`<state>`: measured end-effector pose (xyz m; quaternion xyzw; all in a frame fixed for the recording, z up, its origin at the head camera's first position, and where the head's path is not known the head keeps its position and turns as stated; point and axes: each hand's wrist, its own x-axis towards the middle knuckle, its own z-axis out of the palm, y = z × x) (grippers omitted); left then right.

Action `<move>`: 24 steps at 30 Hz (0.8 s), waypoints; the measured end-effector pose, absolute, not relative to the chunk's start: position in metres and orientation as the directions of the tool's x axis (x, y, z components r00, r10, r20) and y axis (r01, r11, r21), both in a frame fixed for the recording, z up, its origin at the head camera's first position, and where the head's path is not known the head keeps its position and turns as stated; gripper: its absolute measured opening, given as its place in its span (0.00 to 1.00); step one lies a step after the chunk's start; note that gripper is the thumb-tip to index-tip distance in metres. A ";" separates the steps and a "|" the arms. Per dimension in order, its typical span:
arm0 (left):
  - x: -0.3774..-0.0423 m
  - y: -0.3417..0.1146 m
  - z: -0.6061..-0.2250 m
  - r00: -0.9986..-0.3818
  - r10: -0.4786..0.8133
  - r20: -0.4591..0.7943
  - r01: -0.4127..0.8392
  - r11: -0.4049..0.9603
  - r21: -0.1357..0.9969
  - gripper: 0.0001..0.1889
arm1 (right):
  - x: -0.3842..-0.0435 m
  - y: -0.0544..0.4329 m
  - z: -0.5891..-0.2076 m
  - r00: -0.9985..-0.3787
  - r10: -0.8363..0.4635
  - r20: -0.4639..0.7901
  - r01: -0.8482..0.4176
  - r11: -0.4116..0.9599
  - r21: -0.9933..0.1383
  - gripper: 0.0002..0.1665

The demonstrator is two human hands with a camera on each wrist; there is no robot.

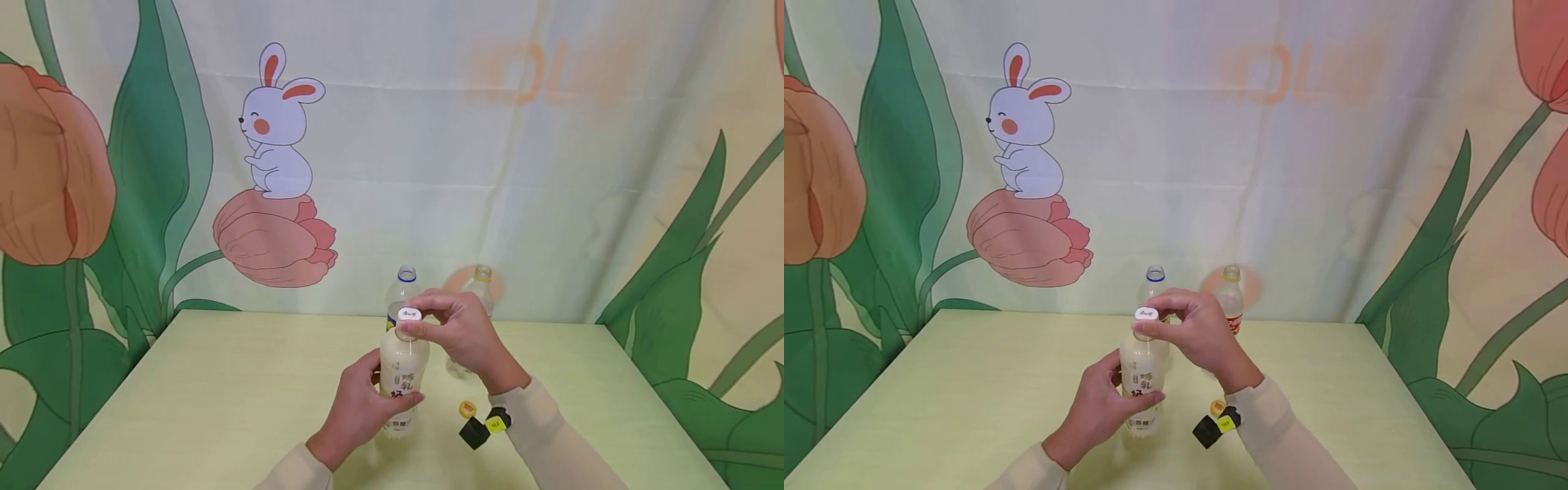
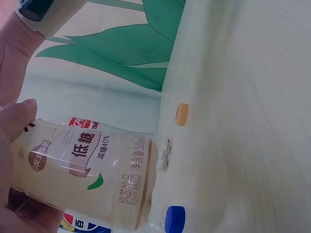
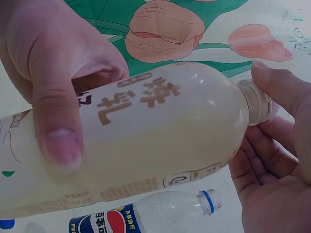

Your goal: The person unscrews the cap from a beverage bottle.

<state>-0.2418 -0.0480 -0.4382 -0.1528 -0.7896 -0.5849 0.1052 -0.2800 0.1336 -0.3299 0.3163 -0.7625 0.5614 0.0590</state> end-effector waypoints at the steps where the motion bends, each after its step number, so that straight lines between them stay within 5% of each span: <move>1: -0.242 -0.048 -0.438 -0.931 0.121 0.343 0.363 0.265 0.893 0.29 | -0.280 0.134 -0.329 -0.793 -0.419 0.442 -0.546 0.169 -0.821 0.12; 24: -0.245 -0.052 -0.439 -0.917 0.204 0.342 0.380 0.195 0.904 0.26 | -0.295 0.139 -0.330 -0.741 -0.532 0.410 -0.521 0.071 -0.851 0.14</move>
